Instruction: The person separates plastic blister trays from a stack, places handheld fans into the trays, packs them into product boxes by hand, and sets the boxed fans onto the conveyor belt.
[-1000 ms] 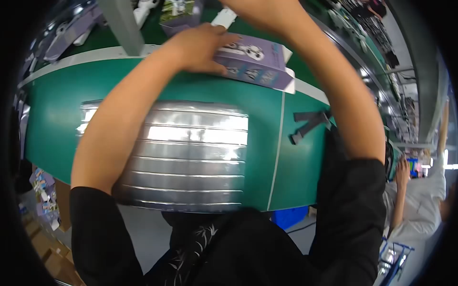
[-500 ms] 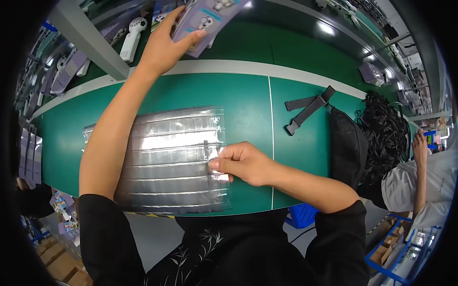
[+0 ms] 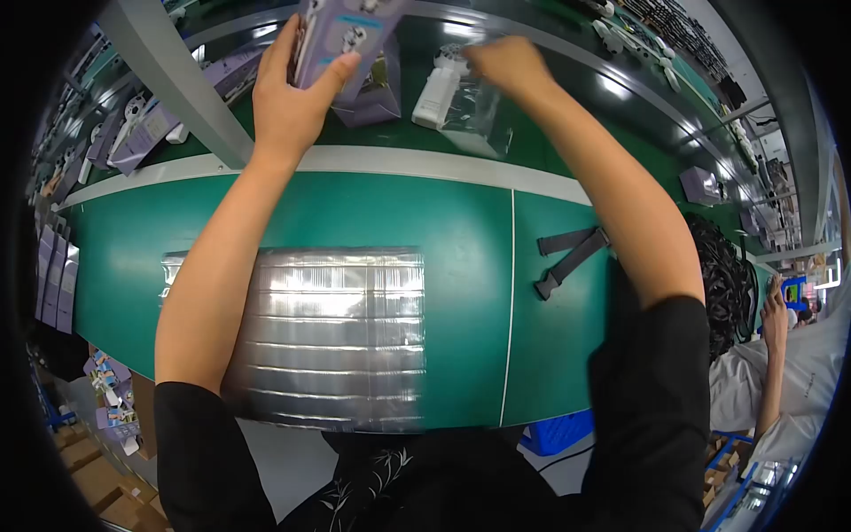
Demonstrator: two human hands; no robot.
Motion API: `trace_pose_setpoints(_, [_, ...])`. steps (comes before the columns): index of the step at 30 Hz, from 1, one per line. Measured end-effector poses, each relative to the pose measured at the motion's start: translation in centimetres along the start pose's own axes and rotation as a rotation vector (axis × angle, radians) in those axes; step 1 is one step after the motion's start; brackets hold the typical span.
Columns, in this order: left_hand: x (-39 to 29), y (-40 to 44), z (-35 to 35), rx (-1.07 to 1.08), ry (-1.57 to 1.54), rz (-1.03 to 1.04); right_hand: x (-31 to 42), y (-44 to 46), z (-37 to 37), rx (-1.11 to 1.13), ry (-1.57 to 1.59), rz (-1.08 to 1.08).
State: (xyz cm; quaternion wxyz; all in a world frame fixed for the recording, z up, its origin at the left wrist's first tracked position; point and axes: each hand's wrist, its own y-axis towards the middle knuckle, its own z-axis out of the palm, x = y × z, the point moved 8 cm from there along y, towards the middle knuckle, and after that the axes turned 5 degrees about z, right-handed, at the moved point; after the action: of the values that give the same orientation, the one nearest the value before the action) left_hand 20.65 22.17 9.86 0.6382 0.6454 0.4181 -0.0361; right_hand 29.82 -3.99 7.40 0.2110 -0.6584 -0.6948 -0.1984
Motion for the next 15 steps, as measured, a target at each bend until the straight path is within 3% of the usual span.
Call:
trace_pose_setpoints(1, [-0.1, -0.1, 0.0, 0.017, 0.132, 0.073, 0.3, 2.6, 1.9, 0.075, -0.168, 0.102])
trace_pose_setpoints(3, [-0.4, -0.1, 0.4, 0.038, 0.254, 0.147, -1.7, 5.4, 8.1, 0.351, 0.172, 0.214])
trace_pose_setpoints(4, [-0.5, -0.1, 0.6, 0.045, 0.276, 0.139, -2.1, 6.5, 7.5, 0.345, 0.172, 0.217])
trace_pose_setpoints(7, [-0.2, -0.4, 0.4, 0.050, 0.321, 0.112, -1.1, 7.3, 7.1, 0.599, 0.111, -0.070])
trace_pose_setpoints(8, [0.4, -0.5, 0.6, 0.051, 0.339, 0.092, -1.7, 7.4, 7.0, 0.596, 0.110, -0.070])
trace_pose_setpoints(11, [1.2, -0.3, 0.5, 0.062, 0.371, 0.082, -0.2, 2.2, 8.4, -0.039, -1.005, -1.330])
trace_pose_setpoints(12, [1.4, -0.2, 0.7, 0.076, 0.316, 0.075, -0.6, 2.0, 7.7, -0.050, -1.004, -1.321])
trace_pose_setpoints(15, [0.9, -0.2, 0.4, 0.108, 0.199, 0.051, -4.6, 3.0, 6.4, 0.383, -1.166, -0.873])
